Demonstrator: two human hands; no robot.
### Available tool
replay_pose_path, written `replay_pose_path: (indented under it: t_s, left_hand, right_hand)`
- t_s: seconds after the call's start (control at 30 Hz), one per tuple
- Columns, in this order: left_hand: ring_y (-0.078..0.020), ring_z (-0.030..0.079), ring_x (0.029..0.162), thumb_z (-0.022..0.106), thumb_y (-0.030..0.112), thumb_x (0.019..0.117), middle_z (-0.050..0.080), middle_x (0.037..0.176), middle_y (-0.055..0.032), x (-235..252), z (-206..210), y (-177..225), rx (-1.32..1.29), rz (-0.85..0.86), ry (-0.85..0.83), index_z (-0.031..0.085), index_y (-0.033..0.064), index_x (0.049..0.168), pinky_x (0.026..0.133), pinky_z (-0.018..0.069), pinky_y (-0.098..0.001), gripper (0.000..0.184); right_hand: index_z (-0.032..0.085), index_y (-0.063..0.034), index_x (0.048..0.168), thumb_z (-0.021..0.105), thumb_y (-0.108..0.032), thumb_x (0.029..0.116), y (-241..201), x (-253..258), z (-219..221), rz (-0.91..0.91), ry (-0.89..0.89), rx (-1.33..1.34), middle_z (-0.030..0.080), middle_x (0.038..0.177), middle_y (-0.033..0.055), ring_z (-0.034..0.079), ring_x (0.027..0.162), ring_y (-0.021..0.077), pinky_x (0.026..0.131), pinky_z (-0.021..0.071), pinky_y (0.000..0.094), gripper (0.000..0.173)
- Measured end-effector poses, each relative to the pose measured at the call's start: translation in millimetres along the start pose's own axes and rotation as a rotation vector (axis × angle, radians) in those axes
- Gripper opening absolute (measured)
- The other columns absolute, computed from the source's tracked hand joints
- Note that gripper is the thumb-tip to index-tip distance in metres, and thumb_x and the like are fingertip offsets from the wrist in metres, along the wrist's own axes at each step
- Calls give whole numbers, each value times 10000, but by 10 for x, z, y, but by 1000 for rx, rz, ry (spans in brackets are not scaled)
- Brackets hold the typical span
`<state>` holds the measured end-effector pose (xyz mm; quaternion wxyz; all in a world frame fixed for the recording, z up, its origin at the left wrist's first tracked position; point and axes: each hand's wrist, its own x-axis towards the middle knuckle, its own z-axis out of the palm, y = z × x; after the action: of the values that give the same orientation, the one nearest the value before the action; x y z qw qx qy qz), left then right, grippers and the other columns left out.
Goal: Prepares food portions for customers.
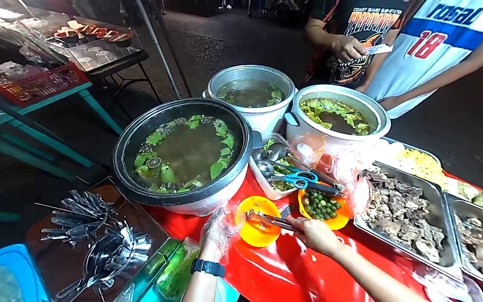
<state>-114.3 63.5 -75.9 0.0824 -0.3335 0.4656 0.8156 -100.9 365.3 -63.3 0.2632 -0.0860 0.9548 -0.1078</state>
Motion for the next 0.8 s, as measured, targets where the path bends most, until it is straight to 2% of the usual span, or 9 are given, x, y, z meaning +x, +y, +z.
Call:
replay_pose_path:
  t_s: [0.13,0.2,0.3,0.37,0.43,0.57,0.6,0.7,0.8]
  left_hand:
    - [-260,671,837,565,266,1057,680,1098,-170,122,122,-93,60,10,-11,621,59,1307,693,580,-430,329]
    - [-262,673,911,556,296,1061,675,1172,-153,60,211,-69,83,-12,-46,628,89,1321,728,576,-437,340]
    - [-232,666,1060,497,324,1085,674,1249,-114,-106,284,-27,147,22,-165,636,117,1341,822,576,-425,357]
    - [-207,679,837,516,344,1073,707,1027,-120,-187,328,-15,131,27,-177,662,75,1258,684,571,-372,358]
    - [-204,635,676,534,350,1065,673,872,-126,-133,298,-24,105,14,-121,661,43,1195,582,545,-357,357]
    - [-225,652,853,494,355,1083,676,1055,-146,-104,145,71,93,17,-45,622,53,1280,709,559,-392,383]
    - [-222,660,847,496,346,1081,680,1039,-141,-174,139,138,80,19,-50,627,56,1265,694,563,-382,368]
    - [-223,673,818,536,305,1069,690,1018,-149,-304,84,216,54,36,-62,631,49,1270,675,578,-372,339]
    - [-245,685,932,546,253,1067,691,1124,-165,-271,55,163,41,62,-40,619,38,1311,763,590,-402,333]
  right_hand:
    - [555,-319,1483,565,-263,1004,-291,-351,-896,-131,22,-116,712,1208,130,685,1080,379,894,520,631,483]
    - [595,-299,1431,557,-215,1005,-590,-435,-1226,-211,36,-249,720,1147,113,699,1001,358,823,542,595,436]
    - [655,-120,1295,507,-17,973,-1186,-378,-1354,-255,8,-430,698,1111,192,689,942,416,757,550,590,369]
    - [626,-11,1267,438,55,996,-1544,-328,-1323,-267,-44,-541,660,1134,238,662,998,427,820,530,565,336]
    - [628,-3,1268,426,75,996,-1707,-397,-1370,-285,-20,-605,655,1146,218,658,1012,399,835,526,533,347]
    - [714,-191,1213,598,-56,936,-1330,-675,-1503,-239,231,-557,713,1007,89,696,804,304,661,560,478,330]
    - [707,-195,1247,610,-69,922,-1199,-671,-1447,-178,205,-540,722,1046,98,704,819,320,663,563,498,362]
    - [563,-94,1435,551,-65,947,-905,-465,-932,65,-85,-387,641,1275,243,670,1017,474,800,530,639,489]
    - [482,-90,1513,558,-46,922,-628,-174,-264,171,-160,-279,597,1351,265,656,1081,482,850,527,653,597]
